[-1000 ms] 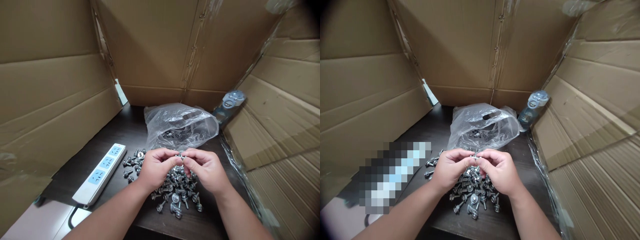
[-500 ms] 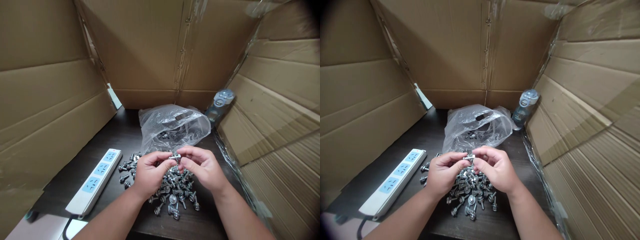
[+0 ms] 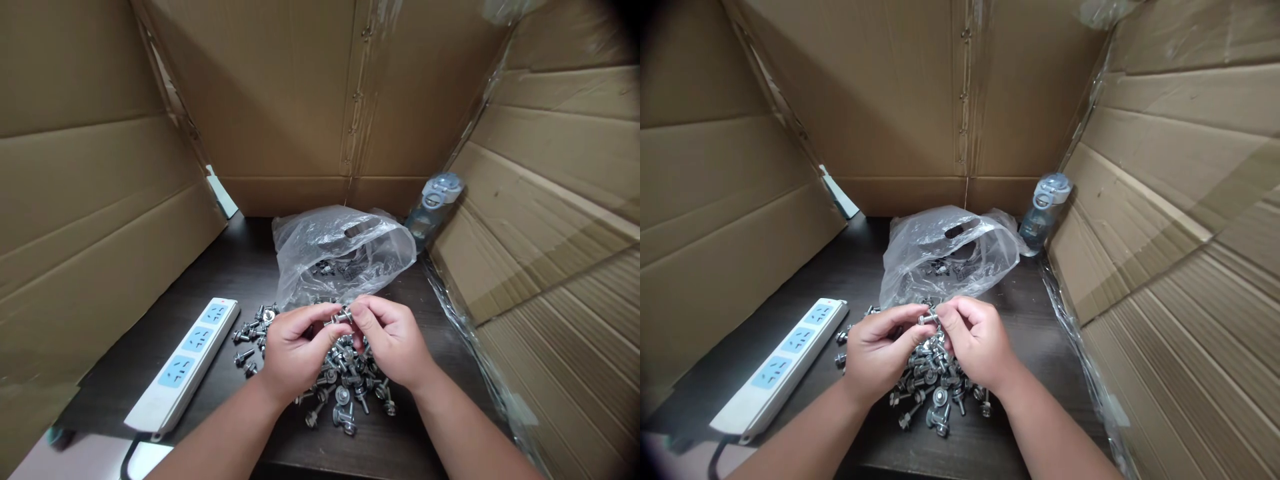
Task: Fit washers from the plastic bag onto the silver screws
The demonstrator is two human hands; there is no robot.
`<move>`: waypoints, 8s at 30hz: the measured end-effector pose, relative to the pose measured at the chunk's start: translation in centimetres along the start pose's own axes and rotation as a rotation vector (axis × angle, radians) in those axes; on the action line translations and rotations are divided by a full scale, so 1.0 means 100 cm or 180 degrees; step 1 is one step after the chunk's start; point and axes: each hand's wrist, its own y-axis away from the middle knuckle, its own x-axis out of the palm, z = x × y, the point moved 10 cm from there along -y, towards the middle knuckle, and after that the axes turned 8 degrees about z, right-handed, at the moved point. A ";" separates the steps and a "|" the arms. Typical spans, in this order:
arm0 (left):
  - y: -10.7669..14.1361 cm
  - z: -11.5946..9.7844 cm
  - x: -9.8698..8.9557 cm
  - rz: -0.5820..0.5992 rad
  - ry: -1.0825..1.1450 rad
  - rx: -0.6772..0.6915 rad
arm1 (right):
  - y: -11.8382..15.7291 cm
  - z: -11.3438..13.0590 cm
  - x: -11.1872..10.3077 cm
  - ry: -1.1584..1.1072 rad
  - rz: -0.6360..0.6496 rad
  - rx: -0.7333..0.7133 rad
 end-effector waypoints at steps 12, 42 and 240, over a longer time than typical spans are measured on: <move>-0.002 -0.010 0.003 0.0095 -0.0308 0.0297 | 0.003 0.019 -0.010 0.0534 -0.0489 -0.0568; -0.001 0.016 0.001 -0.0050 0.0507 -0.0590 | -0.002 -0.001 -0.001 -0.0501 0.0211 -0.0060; 0.005 0.043 0.017 0.0145 0.1364 -0.1313 | -0.004 -0.004 -0.002 -0.0507 0.0051 0.0112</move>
